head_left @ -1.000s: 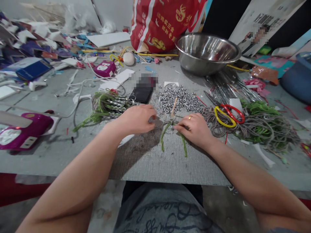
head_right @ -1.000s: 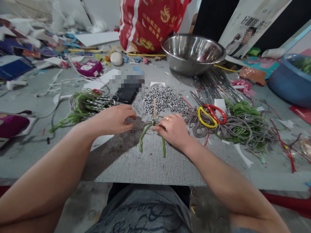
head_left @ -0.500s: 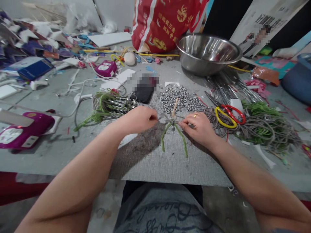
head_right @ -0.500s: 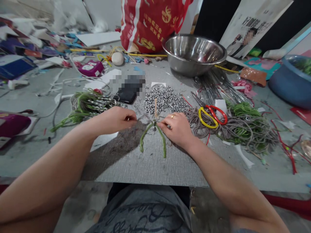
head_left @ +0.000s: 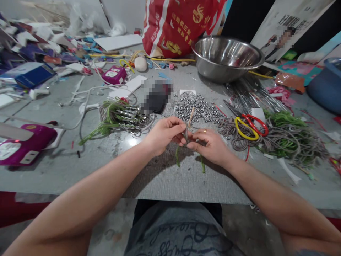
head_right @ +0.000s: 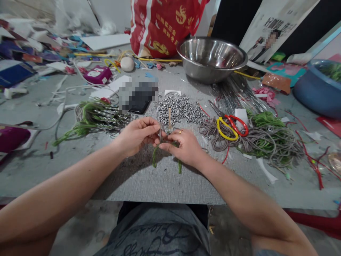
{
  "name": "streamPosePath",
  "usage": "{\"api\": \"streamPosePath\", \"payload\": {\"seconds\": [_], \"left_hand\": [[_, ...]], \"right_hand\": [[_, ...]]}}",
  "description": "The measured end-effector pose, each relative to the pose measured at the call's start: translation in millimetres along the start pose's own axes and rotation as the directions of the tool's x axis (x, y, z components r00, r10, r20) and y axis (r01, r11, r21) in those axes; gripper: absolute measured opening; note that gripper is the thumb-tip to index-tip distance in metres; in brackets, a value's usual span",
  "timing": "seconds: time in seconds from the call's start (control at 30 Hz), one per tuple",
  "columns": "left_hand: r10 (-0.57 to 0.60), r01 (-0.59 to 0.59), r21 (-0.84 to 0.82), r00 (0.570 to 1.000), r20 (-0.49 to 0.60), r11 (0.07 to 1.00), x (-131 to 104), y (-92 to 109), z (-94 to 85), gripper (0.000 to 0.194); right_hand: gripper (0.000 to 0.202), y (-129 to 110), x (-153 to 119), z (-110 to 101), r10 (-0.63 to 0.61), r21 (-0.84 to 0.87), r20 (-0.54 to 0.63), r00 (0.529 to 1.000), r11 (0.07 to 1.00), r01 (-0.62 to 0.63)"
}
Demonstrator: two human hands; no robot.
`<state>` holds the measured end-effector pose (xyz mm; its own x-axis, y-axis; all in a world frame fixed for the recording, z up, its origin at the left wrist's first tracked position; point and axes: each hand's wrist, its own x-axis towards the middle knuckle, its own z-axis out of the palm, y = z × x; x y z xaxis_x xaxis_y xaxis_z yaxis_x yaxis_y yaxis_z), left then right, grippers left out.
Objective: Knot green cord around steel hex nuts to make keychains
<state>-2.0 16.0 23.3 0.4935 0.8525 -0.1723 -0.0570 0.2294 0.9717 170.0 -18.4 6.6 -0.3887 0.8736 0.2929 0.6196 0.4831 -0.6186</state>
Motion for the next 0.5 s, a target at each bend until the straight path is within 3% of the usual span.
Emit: {"api": "streamPosePath", "payload": {"seconds": [0.27,0.4,0.5], "left_hand": [[0.026,-0.026,-0.035,0.999,-0.020,0.999,-0.8,-2.1,4.7,0.011],[0.089,-0.076,0.159,0.993,-0.078,0.984,1.5,-2.6,0.7,0.012],[0.280,-0.180,0.378,0.932,-0.230,0.908,-2.2,-2.0,-2.0,0.005]], "right_hand": [[0.017,-4.5,-0.6,4.6,0.108,0.276,0.074,0.991,0.953,-0.124],[0.012,-6.2,-0.6,1.3,0.163,0.264,0.042,0.986,0.950,-0.168],[0.013,-5.1,0.4,-1.9,0.202,0.223,0.018,0.979,0.954,-0.201]]}}
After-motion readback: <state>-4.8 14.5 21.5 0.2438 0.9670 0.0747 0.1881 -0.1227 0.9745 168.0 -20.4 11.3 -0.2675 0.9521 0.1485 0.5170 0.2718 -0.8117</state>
